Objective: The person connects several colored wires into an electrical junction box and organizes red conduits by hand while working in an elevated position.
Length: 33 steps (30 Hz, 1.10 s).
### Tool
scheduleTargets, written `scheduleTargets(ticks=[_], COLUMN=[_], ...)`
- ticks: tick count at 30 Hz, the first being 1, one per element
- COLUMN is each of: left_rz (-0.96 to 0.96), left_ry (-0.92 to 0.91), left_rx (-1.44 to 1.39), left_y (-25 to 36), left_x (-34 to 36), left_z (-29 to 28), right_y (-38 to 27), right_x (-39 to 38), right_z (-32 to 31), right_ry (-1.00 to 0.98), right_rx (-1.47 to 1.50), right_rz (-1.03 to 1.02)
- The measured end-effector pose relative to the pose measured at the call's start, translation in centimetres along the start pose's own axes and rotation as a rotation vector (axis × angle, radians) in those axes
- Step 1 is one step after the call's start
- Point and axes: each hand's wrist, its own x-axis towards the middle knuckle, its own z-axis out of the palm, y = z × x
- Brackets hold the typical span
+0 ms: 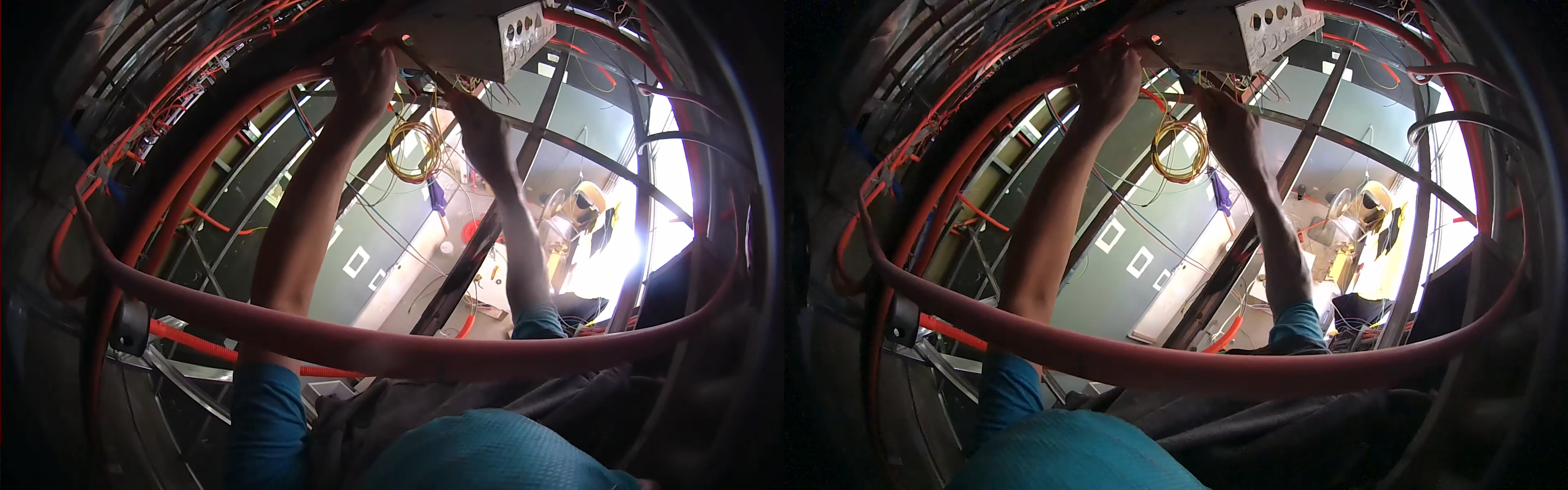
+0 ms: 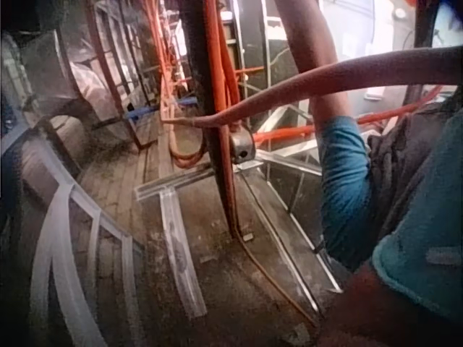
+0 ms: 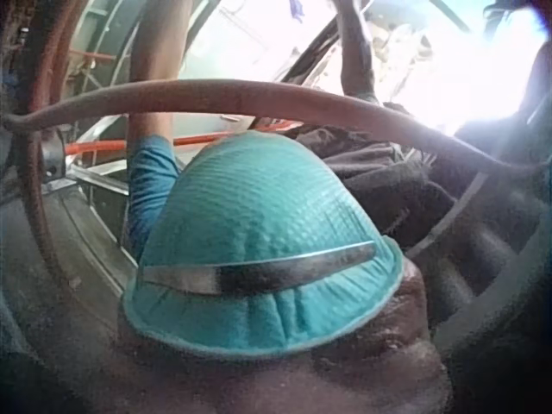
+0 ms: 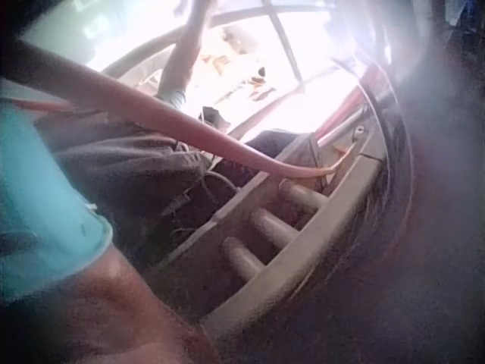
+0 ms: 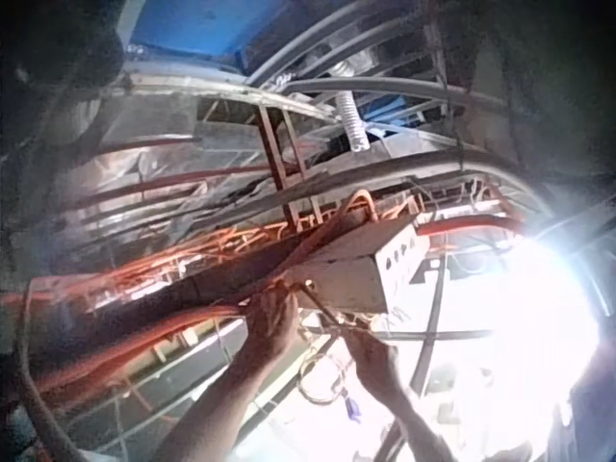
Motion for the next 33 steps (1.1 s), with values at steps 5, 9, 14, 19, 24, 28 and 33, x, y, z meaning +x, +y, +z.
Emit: scheduleTargets(ticks=[5, 9, 14, 19, 24, 28, 33], left_rz=[0.123, 0.051, 0.098, 0.13, -0.043, -0.04, 0.019], left_ry=[-0.007, 0.031, 0.045, 0.083, 0.057, 0.071, 0.005], left_rx=[0.108, 0.075, -0.023, 0.12, 0.027, 0.055, 0.049], left_y=[1.8, 0.0, 1.2, 1.3, 0.5, 1.4, 0.8], left_x=[1.4, -0.1, 0.9, 0.3, -0.4, 0.2, 0.5], left_z=[-0.2, 0.4, -0.4, -1.0, 0.7, 1.7, 0.5], right_y=[5.7, 0.9, 4.7, 2.3, 2.4, 4.8, 4.0], right_x=[0.9, 1.1, 0.6, -1.3, -4.8, -3.6, 0.1], right_z=[0.3, -1.9, 1.0, -2.7, -4.5, -3.6, 1.2], right_ry=[0.191, -0.018, 0.131, 0.042, 0.062, 0.118, 0.139], right_rx=[-0.294, -0.087, -0.133, -0.15, -0.043, -0.012, 0.041], right_rz=[-0.389, -0.219, -0.198, -0.205, 0.012, -0.23, -0.131])
